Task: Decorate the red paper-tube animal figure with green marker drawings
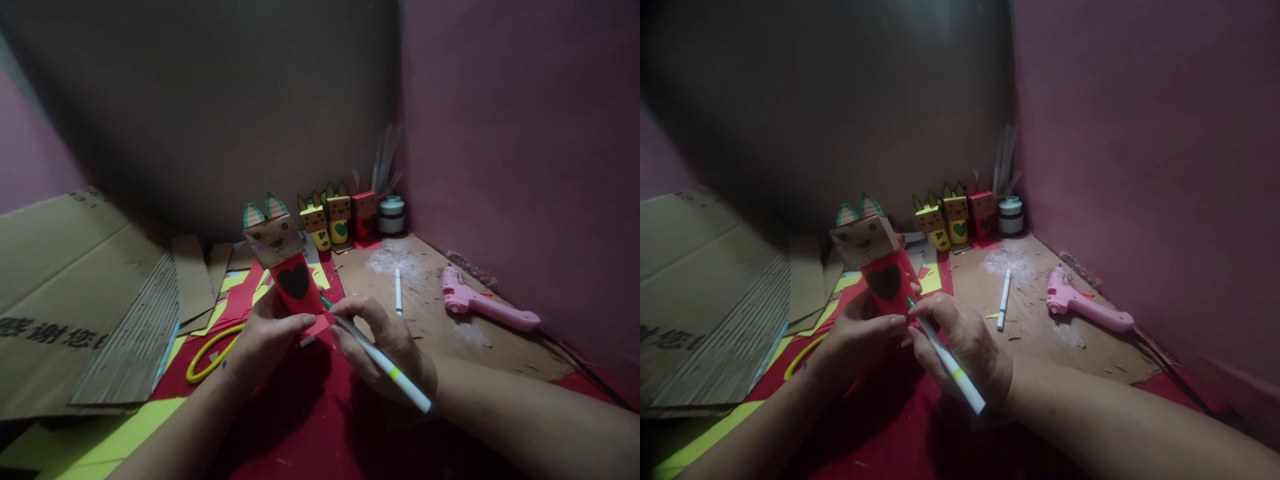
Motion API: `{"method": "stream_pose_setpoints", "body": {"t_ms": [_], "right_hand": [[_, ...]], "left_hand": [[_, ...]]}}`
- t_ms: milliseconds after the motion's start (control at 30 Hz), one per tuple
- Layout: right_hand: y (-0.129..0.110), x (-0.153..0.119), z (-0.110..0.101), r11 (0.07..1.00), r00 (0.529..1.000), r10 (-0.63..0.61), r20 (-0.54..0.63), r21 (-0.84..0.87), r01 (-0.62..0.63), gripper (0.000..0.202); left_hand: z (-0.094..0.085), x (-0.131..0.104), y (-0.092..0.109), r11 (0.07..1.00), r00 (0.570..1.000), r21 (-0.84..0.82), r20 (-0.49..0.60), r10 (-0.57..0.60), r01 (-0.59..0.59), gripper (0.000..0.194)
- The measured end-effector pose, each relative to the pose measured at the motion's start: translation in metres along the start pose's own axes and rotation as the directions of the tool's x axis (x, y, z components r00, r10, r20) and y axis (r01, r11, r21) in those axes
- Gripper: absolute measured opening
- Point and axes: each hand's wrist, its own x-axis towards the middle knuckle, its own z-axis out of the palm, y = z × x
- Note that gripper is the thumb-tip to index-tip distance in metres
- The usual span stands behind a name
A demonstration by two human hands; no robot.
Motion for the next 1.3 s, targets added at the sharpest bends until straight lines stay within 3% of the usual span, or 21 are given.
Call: {"method": "stream_pose_setpoints", "body": {"t_ms": [267, 467, 633, 800, 933, 1067, 1200, 1300], "right_hand": [[0.009, 0.003, 0.000, 0.992, 0.995, -0.081, 0.051, 0.096, 0.076, 0.022], [0.016, 0.004, 0.005, 0.976, 0.981, 0.192, 0.012, 0.102, -0.193, 0.014], [0.015, 0.006, 0.003, 0.942, 0.959, 0.271, 0.082, 0.180, -0.282, 0.035], [0.011, 0.007, 0.001, 0.860, 0.895, 0.407, 0.185, 0.254, -0.443, 0.046], [0.011, 0.009, 0.002, 0.863, 0.898, 0.395, 0.193, 0.256, -0.435, 0.050], [0.013, 0.009, 0.002, 0.865, 0.908, 0.385, 0.169, 0.277, -0.418, 0.051], [0.013, 0.011, -0.002, 0.868, 0.915, 0.394, 0.088, 0.293, -0.402, 0.059], [0.013, 0.014, -0.007, 0.908, 0.946, 0.323, 0.001, 0.280, -0.311, 0.068]], "left_hand": [[-0.001, 0.001, -0.003, 1.000, 1.000, -0.017, -0.010, 0.000, 0.000, 0.042], [-0.001, 0.000, -0.005, 1.000, 0.999, -0.015, 0.022, 0.025, -0.025, 0.043], [0.003, -0.005, -0.006, 0.999, 0.998, 0.039, 0.066, 0.003, -0.006, 0.047], [0.008, -0.008, -0.010, 0.989, 0.990, 0.132, 0.129, 0.052, -0.069, 0.054], [0.011, -0.010, -0.010, 0.968, 0.984, 0.217, 0.149, 0.095, -0.126, 0.052], [0.012, -0.009, -0.011, 0.920, 0.989, 0.367, 0.101, 0.106, -0.136, 0.055], [0.012, -0.008, -0.017, 0.887, 0.989, 0.438, 0.077, 0.128, -0.149, 0.046], [0.011, -0.008, -0.024, 0.823, 0.983, 0.542, 0.041, 0.180, -0.173, 0.039]]}}
